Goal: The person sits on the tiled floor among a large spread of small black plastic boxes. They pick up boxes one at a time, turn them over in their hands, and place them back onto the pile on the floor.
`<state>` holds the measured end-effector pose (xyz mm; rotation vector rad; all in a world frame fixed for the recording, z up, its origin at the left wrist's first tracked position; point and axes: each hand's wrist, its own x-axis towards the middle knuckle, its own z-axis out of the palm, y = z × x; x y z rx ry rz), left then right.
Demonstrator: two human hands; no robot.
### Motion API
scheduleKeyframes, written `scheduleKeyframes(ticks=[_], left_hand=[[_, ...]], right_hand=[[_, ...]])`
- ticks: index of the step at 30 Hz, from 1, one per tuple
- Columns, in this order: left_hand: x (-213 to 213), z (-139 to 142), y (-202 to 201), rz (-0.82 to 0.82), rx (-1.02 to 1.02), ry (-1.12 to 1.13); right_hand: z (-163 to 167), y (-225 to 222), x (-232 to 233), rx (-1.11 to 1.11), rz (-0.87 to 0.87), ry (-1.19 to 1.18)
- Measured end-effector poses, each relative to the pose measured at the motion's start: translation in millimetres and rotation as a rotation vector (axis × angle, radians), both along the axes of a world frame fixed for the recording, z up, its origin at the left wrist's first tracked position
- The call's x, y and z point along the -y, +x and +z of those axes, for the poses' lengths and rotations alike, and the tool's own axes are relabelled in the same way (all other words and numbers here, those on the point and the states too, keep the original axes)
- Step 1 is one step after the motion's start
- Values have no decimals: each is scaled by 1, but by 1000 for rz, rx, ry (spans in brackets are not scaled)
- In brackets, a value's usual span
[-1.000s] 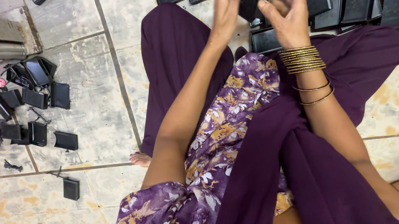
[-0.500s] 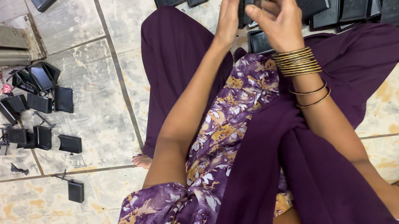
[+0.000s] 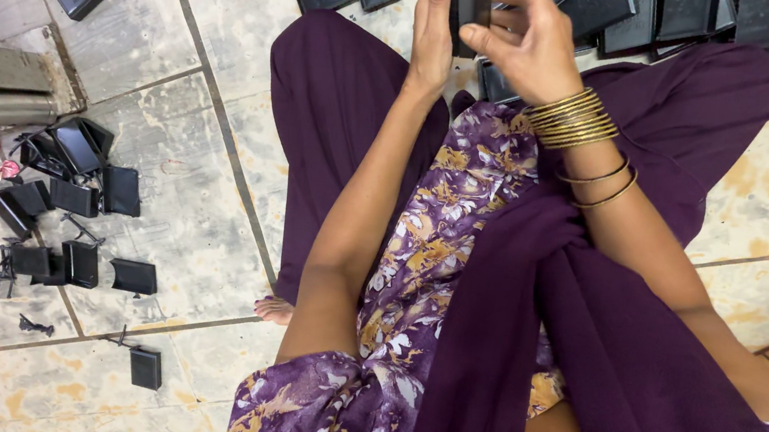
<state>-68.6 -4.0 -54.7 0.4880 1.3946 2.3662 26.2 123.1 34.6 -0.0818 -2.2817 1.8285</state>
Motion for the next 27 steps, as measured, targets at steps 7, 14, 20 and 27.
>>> scheduleKeyframes(ticks=[7, 14, 20, 27], left_hand=[[-4, 9, 3, 2, -67, -59], [-3, 12, 2, -37, 252, 225], [11, 8, -16, 444, -382, -211], [10, 8, -17, 746, -393, -502]], right_hand=[[-6, 4, 4, -12, -74, 132], [-11, -2, -4, 18, 100, -320], [11, 12, 2, -38, -68, 325], [30, 22, 30, -153, -18, 359]])
